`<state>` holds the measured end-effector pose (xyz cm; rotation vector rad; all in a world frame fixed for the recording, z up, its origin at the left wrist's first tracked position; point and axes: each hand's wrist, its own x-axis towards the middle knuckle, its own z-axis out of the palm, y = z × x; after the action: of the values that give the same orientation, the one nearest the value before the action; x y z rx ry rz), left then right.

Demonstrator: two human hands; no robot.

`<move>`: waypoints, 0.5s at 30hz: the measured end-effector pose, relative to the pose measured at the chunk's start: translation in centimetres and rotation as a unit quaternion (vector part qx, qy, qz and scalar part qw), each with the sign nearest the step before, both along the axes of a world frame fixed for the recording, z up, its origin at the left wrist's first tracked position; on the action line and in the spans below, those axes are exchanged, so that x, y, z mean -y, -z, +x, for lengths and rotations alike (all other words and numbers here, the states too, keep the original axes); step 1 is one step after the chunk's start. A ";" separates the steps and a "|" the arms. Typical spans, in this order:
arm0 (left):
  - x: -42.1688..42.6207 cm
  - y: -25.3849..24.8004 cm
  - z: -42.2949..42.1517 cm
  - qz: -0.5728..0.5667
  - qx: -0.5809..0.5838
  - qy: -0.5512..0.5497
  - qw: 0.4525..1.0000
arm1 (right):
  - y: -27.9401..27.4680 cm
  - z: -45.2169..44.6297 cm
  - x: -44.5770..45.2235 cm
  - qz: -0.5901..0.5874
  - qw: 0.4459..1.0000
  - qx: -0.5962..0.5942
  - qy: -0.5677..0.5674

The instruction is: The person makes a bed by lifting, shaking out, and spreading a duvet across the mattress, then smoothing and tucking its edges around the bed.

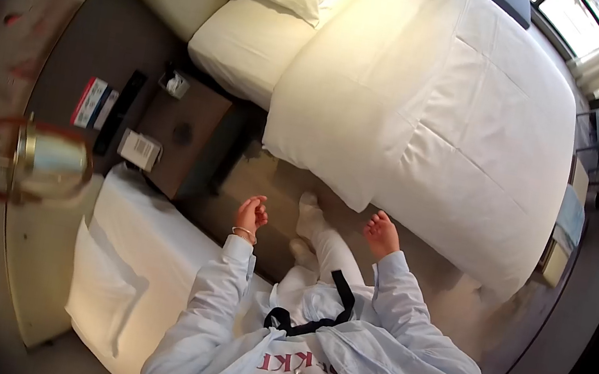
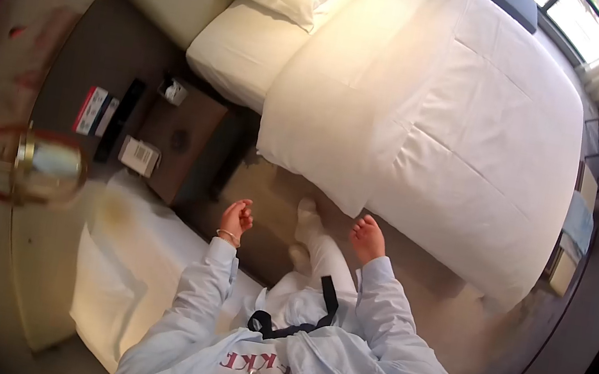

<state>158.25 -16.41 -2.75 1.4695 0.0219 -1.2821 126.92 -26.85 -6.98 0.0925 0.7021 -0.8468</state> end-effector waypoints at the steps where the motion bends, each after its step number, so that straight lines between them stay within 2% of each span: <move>1: 1.4 1.5 2.2 0.008 0.001 0.013 1.000 | 1.5 0.3 -0.1 0.034 0.996 -0.079 0.014; 2: 2.6 3.7 4.3 0.027 0.032 0.052 0.998 | 2.9 0.7 0.1 0.066 0.985 -0.160 0.024; 3: 4.2 6.0 5.6 0.043 0.058 0.087 0.994 | 4.3 1.0 1.1 0.070 0.983 -0.166 0.030; 4: 4.0 10.0 5.7 0.042 0.084 0.070 0.993 | 7.0 0.2 2.0 0.075 0.964 -0.252 -0.031; 5: 4.8 11.8 6.8 0.056 0.080 0.082 0.992 | 9.2 0.6 1.6 0.105 0.937 -0.325 -0.067; 7: 5.7 15.4 9.5 0.086 0.143 0.091 0.982 | 14.2 1.7 2.2 0.108 0.907 -0.404 -0.054; 9: 6.2 17.3 11.6 0.110 0.142 0.082 0.980 | 21.3 1.2 1.8 -0.039 0.825 -0.554 -0.106; 10: 6.5 18.3 12.4 0.119 0.146 0.094 0.978 | 22.1 1.8 1.7 -0.021 0.824 -0.555 -0.110; 12: 8.4 21.1 13.9 0.130 0.149 0.112 0.974 | 23.5 3.0 4.1 -0.014 0.770 -0.630 -0.100; 13: 10.7 23.1 14.8 0.140 0.138 0.105 0.975 | 24.5 3.8 6.9 -0.004 0.767 -0.634 -0.097; 15: 11.9 28.8 16.3 0.179 0.117 0.124 0.969 | 25.7 5.0 6.6 -0.103 0.667 -0.729 -0.118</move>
<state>174.50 -28.28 -31.57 1.9788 -0.0948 -1.3431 131.94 -33.42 -32.68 -1.0000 2.0621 -0.5987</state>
